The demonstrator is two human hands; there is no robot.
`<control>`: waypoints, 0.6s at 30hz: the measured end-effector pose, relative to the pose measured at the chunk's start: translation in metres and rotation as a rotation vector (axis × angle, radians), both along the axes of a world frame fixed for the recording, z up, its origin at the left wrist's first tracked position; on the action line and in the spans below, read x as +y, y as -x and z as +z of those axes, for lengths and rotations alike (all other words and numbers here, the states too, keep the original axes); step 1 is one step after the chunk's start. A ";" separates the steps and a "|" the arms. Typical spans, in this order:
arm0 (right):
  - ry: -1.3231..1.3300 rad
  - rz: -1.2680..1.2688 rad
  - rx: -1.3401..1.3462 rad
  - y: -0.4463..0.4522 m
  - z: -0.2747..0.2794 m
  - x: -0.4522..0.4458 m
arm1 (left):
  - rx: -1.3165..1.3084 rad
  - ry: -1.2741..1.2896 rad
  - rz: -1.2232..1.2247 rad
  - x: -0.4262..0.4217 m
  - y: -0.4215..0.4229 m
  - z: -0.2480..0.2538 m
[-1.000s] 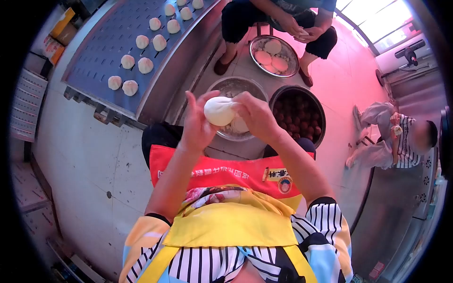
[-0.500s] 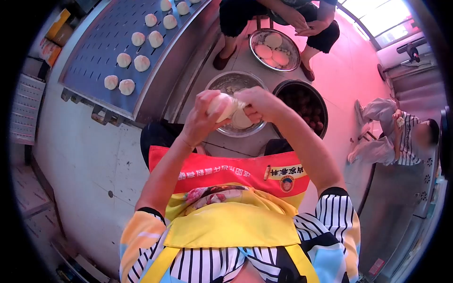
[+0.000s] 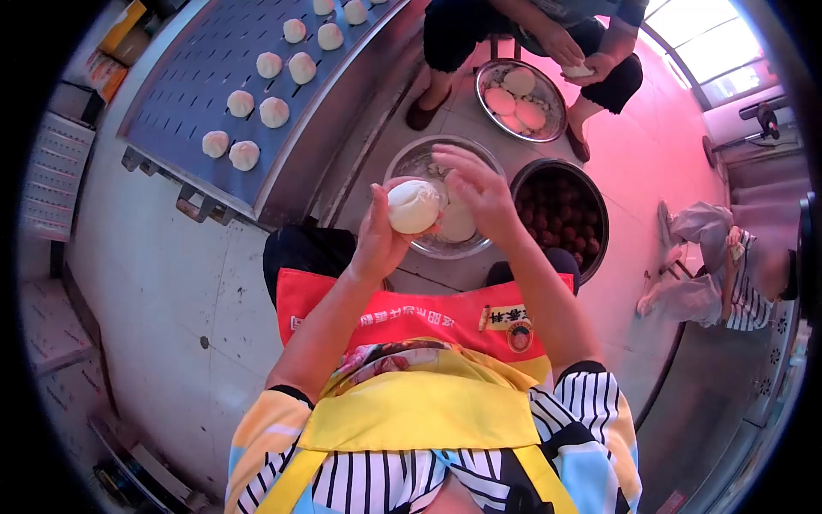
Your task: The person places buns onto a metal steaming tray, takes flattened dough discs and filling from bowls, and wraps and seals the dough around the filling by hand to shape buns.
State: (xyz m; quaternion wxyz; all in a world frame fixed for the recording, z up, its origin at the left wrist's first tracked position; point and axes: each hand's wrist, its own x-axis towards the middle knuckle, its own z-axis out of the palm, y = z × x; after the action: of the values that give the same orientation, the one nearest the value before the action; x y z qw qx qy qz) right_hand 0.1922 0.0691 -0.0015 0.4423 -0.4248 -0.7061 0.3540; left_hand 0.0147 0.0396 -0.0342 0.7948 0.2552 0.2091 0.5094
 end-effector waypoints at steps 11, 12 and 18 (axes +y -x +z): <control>0.361 0.190 0.271 0.032 0.031 -0.033 | -0.174 0.259 -0.029 -0.011 -0.003 0.026; 0.325 0.190 0.436 0.041 0.029 -0.041 | -0.175 0.230 -0.055 -0.009 -0.001 0.029; 0.218 -0.098 0.235 0.040 0.017 -0.058 | 0.150 0.139 0.012 -0.017 -0.004 0.038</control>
State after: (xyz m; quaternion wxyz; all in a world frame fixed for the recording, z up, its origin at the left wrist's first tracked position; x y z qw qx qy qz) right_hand 0.1518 0.0113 0.0158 0.4901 -0.4596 -0.5854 0.4537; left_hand 0.0188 0.0231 0.0042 0.7896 0.2354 0.3043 0.4780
